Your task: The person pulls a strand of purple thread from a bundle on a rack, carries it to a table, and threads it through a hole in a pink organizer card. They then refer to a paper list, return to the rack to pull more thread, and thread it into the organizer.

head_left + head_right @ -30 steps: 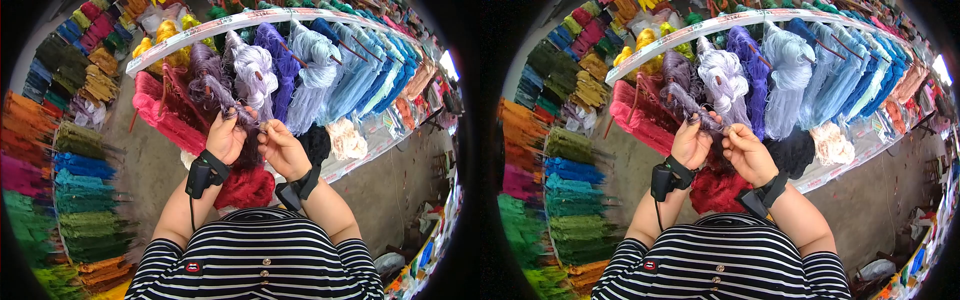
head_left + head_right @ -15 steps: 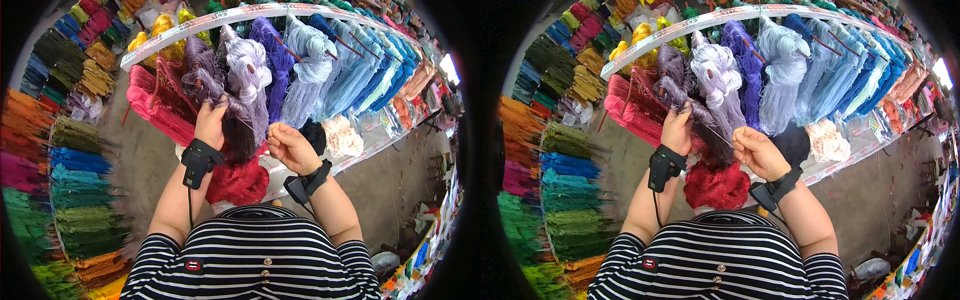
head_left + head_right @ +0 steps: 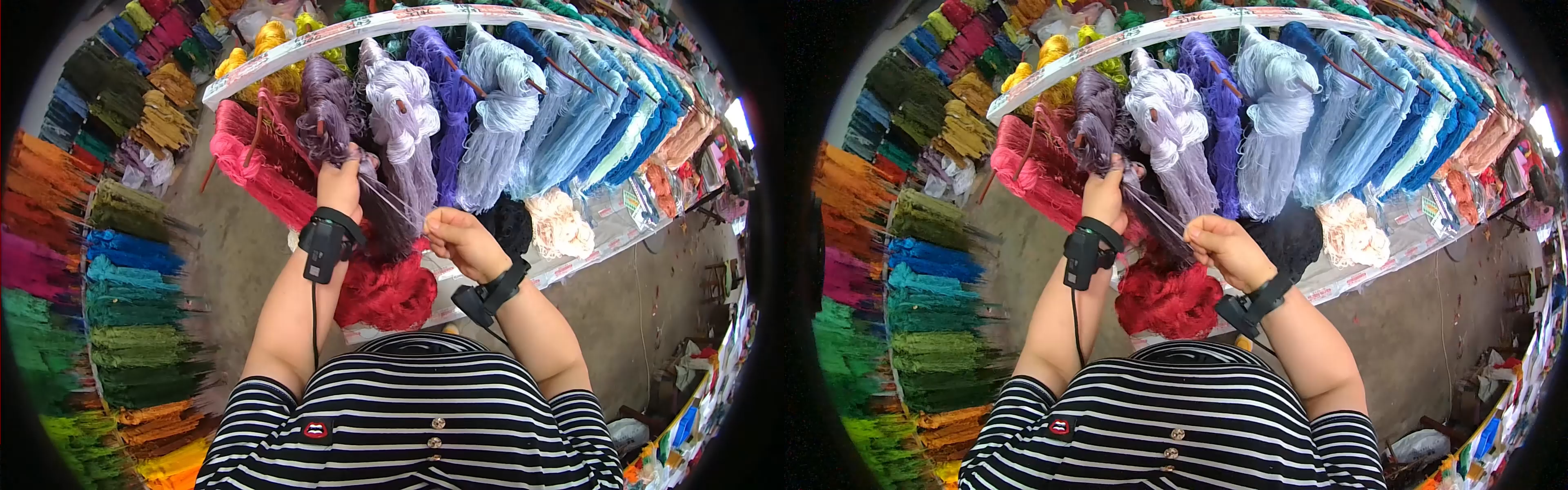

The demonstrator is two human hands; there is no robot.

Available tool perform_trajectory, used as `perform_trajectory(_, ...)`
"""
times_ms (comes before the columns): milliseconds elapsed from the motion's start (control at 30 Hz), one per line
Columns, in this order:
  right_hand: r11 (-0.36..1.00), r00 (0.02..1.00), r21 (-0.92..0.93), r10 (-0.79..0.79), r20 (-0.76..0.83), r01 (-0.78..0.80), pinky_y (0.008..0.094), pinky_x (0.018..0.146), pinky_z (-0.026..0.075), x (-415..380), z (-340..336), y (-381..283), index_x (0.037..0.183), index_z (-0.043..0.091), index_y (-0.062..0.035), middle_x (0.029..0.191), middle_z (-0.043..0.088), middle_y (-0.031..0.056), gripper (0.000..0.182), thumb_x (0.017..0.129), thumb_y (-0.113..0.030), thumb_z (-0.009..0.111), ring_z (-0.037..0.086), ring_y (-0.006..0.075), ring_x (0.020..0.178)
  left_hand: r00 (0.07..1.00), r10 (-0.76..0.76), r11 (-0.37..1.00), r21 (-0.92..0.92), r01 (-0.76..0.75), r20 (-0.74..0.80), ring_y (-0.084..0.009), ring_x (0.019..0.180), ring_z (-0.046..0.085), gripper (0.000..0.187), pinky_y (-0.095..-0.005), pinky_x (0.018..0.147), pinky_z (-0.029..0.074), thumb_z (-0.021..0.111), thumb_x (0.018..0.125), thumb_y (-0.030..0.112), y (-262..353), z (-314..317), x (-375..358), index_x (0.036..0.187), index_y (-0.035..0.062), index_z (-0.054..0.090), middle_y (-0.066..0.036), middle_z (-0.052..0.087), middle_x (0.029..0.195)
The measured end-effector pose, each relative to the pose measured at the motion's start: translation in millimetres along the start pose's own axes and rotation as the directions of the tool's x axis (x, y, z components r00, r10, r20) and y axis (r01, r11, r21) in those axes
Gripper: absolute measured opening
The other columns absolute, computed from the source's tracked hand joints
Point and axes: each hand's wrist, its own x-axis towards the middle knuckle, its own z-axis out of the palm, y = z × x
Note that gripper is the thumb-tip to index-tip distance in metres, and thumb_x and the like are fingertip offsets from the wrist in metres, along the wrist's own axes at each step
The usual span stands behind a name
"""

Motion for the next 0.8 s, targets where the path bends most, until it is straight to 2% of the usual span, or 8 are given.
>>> perform_trajectory(100,0.998,1.000,0.056,0.014,-0.008,-0.014,0.0208,0.057,0.034,-33.5,-22.0,2.0,0.090,0.056,-0.0050,0.076,0.051,-0.0018,0.008,0.091,-0.012,0.058,0.043,0.0080,0.063,0.998,0.064,0.992,-0.106,-0.062,0.013,-0.0182,0.073,0.061,0.016,-0.0309,0.071,0.048,0.055,0.096,0.017,-4.6,-4.3,11.0,0.101,0.0020,0.055,-0.007,0.062,0.080)
perform_trajectory(233,0.994,0.996,0.110,0.029,-0.085,-0.020,0.0213,0.054,0.032,-101.6,-77.0,9.1,0.088,0.055,-0.0056,0.072,0.047,-0.0029,0.008,0.090,-0.012,0.060,0.040,0.0080,0.060,0.999,0.053,0.997,-0.049,-0.053,0.000,-0.0185,0.076,0.060,0.018,-0.0314,0.072,0.048,0.054,0.096,0.016,-4.3,0.6,10.0,0.108,0.0019,0.055,-0.007,0.062,0.083)
perform_trajectory(367,0.991,0.957,0.128,0.063,-0.282,-0.028,0.0220,0.053,0.034,-191.7,-147.1,29.0,0.088,0.057,-0.0031,0.070,0.048,-0.0015,0.009,0.088,-0.011,0.061,0.041,0.0088,0.058,0.995,0.098,0.995,-0.001,-0.098,-0.037,-0.0158,0.074,0.058,0.019,-0.0299,0.070,0.046,0.056,0.096,0.019,-16.1,7.9,10.2,0.102,0.0007,0.059,-0.005,0.064,0.085)
perform_trajectory(433,0.994,0.889,0.094,0.087,-0.450,-0.050,0.0234,0.052,0.035,-240.1,-171.1,37.0,0.085,0.056,-0.0040,0.064,0.045,-0.0003,0.011,0.088,-0.012,0.062,0.040,0.0105,0.054,0.982,0.188,0.980,0.067,-0.185,-0.035,-0.0163,0.095,0.056,0.029,-0.0312,0.085,0.044,0.057,0.095,0.020,-25.6,10.5,13.1,0.115,-0.0011,0.058,-0.006,0.062,0.109)
perform_trajectory(500,0.994,0.833,0.105,0.091,-0.546,-0.039,0.0236,0.051,0.036,-296.0,-202.0,53.5,0.086,0.056,-0.0040,0.064,0.048,0.0001,0.011,0.087,-0.013,0.063,0.043,0.0110,0.053,0.991,0.128,0.992,-0.006,-0.129,-0.043,-0.0171,0.099,0.054,0.031,-0.0316,0.089,0.042,0.058,0.095,0.020,-25.1,16.8,10.3,0.117,-0.0026,0.057,-0.008,0.060,0.113)
perform_trajectory(667,0.997,0.426,0.033,0.057,-0.903,-0.065,0.0252,0.044,0.035,-437.0,-227.4,100.0,0.082,0.058,-0.0060,0.060,0.049,0.0008,0.008,0.087,-0.012,0.060,0.045,0.0116,0.047,0.995,0.091,0.991,0.103,-0.085,-0.049,-0.0168,0.094,0.055,0.034,-0.0328,0.085,0.044,0.062,0.093,0.025,-32.0,1.1,16.0,0.113,-0.0012,0.058,-0.007,0.062,0.109)
perform_trajectory(767,0.975,-0.099,-0.126,-0.146,-0.984,-0.185,0.0254,0.042,0.034,-512.2,-210.5,139.1,0.075,0.059,-0.0064,0.059,0.049,-0.0004,0.013,0.087,-0.012,0.059,0.044,0.0093,0.047,0.978,0.207,0.944,0.257,-0.206,0.024,-0.0199,0.100,0.057,0.039,-0.0350,0.086,0.046,0.062,0.092,0.021,-21.9,-4.6,2.6,0.124,0.0011,0.052,-0.009,0.059,0.114)
perform_trajectory(800,0.938,-0.190,-0.206,-0.264,-0.946,-0.279,0.0248,0.044,0.037,-529.8,-197.7,151.1,0.076,0.062,-0.0056,0.060,0.051,-0.0007,0.012,0.086,-0.012,0.060,0.046,0.0092,0.049,0.951,0.309,0.914,0.276,-0.298,0.006,-0.0205,0.100,0.057,0.039,-0.0361,0.087,0.046,0.062,0.090,0.017,-22.6,-6.4,-3.2,0.125,0.0011,0.051,-0.009,0.059,0.114)
